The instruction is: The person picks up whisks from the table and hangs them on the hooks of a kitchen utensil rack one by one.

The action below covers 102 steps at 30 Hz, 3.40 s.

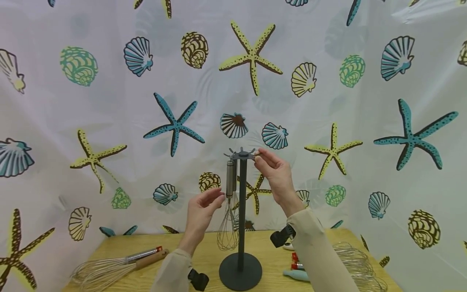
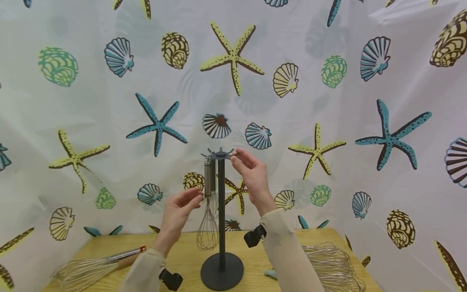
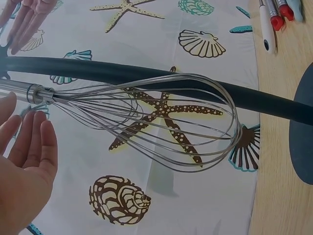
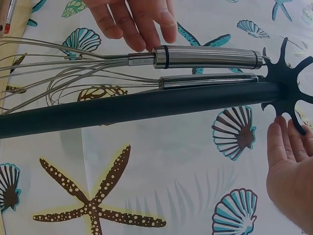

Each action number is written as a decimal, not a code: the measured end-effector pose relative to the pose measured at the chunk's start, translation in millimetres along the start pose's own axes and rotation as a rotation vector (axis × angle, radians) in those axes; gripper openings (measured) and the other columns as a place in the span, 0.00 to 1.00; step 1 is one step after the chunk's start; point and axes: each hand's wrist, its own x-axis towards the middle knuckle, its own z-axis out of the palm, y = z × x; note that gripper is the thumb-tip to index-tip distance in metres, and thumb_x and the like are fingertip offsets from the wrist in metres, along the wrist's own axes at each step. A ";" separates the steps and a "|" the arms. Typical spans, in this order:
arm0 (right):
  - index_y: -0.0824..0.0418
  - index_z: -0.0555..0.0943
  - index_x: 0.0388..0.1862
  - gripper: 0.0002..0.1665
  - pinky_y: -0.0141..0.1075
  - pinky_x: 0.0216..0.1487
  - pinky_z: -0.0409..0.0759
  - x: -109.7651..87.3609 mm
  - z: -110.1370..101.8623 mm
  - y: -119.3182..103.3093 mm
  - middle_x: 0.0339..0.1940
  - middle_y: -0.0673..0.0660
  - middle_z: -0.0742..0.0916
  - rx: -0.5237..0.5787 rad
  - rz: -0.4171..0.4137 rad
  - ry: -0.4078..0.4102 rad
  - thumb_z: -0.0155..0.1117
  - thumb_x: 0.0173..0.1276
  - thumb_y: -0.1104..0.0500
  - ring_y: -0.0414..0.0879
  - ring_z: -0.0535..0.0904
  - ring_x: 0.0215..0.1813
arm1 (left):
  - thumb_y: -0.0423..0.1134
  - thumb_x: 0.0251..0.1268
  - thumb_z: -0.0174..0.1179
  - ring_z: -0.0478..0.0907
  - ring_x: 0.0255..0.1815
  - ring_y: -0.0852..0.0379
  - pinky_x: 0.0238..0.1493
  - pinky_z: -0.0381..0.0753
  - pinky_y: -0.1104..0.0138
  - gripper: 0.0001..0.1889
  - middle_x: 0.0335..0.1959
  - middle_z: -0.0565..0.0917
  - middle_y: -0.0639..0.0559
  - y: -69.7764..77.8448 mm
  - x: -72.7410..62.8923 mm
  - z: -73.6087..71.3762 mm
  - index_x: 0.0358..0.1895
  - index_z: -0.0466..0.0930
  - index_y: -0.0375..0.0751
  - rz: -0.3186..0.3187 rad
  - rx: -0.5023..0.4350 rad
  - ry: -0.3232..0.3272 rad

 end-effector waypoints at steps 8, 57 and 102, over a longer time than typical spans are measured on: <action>0.69 0.71 0.68 0.26 0.35 0.61 0.78 0.9 0.8 0.6 0.49 0.48 0.86 -0.004 -0.002 -0.003 0.59 0.72 0.68 0.36 0.84 0.50 | 0.40 0.63 0.67 0.85 0.39 0.61 0.44 0.84 0.68 0.16 0.45 0.87 0.41 0.0 -5.0 -12.1 0.53 0.84 0.42 0.009 0.011 0.040; 0.69 0.72 0.67 0.25 0.36 0.60 0.79 1.2 -2.4 0.9 0.46 0.47 0.87 0.023 0.006 -0.004 0.59 0.72 0.67 0.39 0.85 0.52 | 0.38 0.66 0.65 0.84 0.35 0.61 0.38 0.85 0.66 0.13 0.32 0.88 0.57 -72.3 -35.4 -103.1 0.49 0.84 0.36 -0.338 0.072 0.137; 0.69 0.72 0.67 0.25 0.36 0.59 0.79 2.3 -0.7 1.9 0.45 0.46 0.88 0.020 0.007 0.008 0.59 0.72 0.67 0.37 0.85 0.49 | 0.36 0.66 0.64 0.86 0.42 0.56 0.47 0.85 0.60 0.23 0.41 0.88 0.53 -101.4 -45.8 -176.7 0.61 0.75 0.27 -0.581 0.114 0.037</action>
